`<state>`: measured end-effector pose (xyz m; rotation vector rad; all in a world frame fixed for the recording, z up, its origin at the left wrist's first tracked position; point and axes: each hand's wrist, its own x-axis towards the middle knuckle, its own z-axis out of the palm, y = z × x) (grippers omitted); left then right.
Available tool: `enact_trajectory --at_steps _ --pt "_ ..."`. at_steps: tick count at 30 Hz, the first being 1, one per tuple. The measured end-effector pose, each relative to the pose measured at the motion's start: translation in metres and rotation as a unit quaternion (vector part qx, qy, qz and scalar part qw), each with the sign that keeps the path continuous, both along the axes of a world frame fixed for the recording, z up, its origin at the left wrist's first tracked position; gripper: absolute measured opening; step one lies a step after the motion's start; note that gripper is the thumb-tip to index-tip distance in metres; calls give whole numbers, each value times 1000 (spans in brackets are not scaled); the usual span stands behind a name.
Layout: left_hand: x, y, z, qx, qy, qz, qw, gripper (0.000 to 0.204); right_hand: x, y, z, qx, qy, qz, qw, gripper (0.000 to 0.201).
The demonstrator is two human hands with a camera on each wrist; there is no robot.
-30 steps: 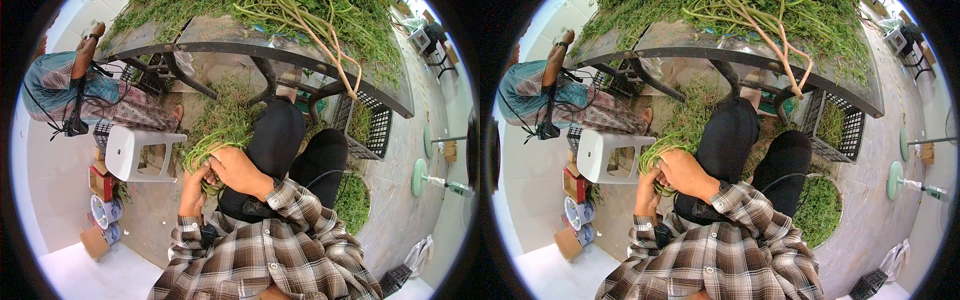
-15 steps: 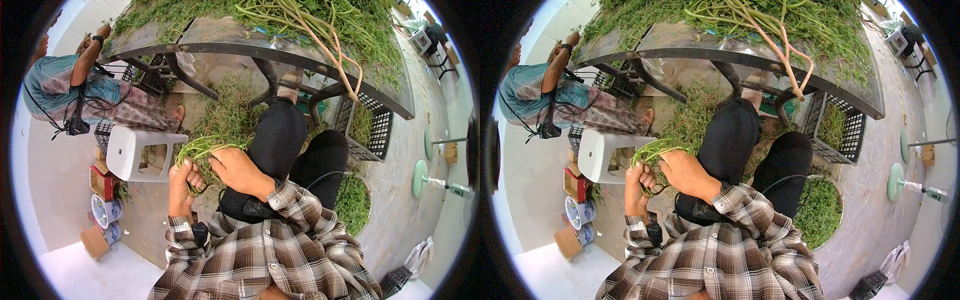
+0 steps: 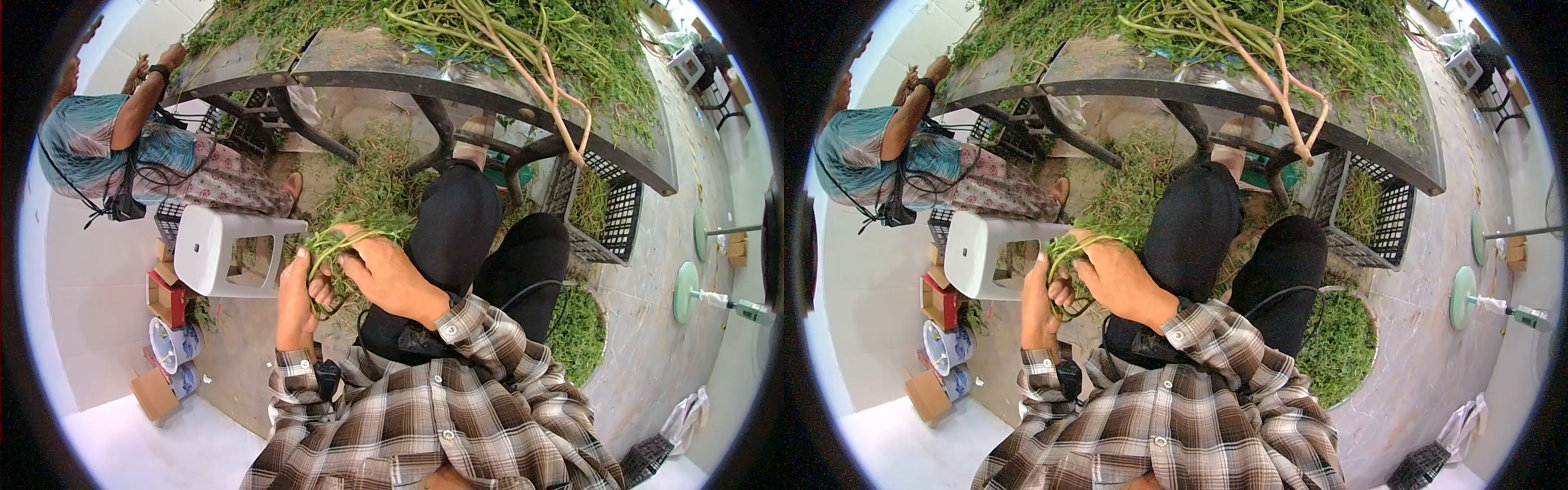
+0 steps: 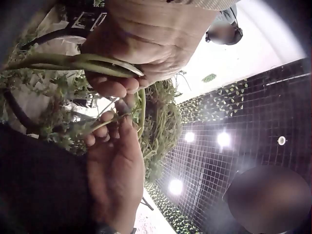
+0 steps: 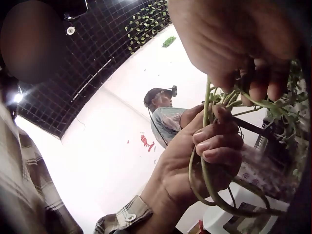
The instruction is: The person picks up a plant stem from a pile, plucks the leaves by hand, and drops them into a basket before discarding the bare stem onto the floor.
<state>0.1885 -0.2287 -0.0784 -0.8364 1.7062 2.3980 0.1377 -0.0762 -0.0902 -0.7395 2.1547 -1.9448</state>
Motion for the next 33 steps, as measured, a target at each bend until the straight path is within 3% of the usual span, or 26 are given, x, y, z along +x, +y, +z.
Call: enact_trajectory --at_steps 4,12,16,18,22,25,27,30,33 --pt "0 4 2 -16 -6 -26 1000 41 0 0 1 -7 32 -22 999 33" --pt "1 7 0 -57 -5 -39 998 32 -3 4 -1 -2 -10 53 999 18" --pt "3 5 -3 -53 11 -49 997 32 -1 2 -2 10 -22 59 998 15" --pt "4 4 -4 -66 13 -85 994 33 3 0 -8 66 33 35 997 12" --pt "3 7 0 -69 13 -87 994 34 3 -1 -10 53 15 52 997 10" --pt "1 9 -4 -49 18 -56 997 33 2 -1 -7 55 5 58 997 10" --pt "-3 9 -6 -35 12 46 998 30 3 -2 -3 70 -26 86 993 14" --pt "-11 -1 -10 -12 46 109 993 25 4 -3 1 73 28 82 994 19" --pt "-16 -3 -14 -11 53 109 993 25 1 -8 -7 72 45 91 992 23"
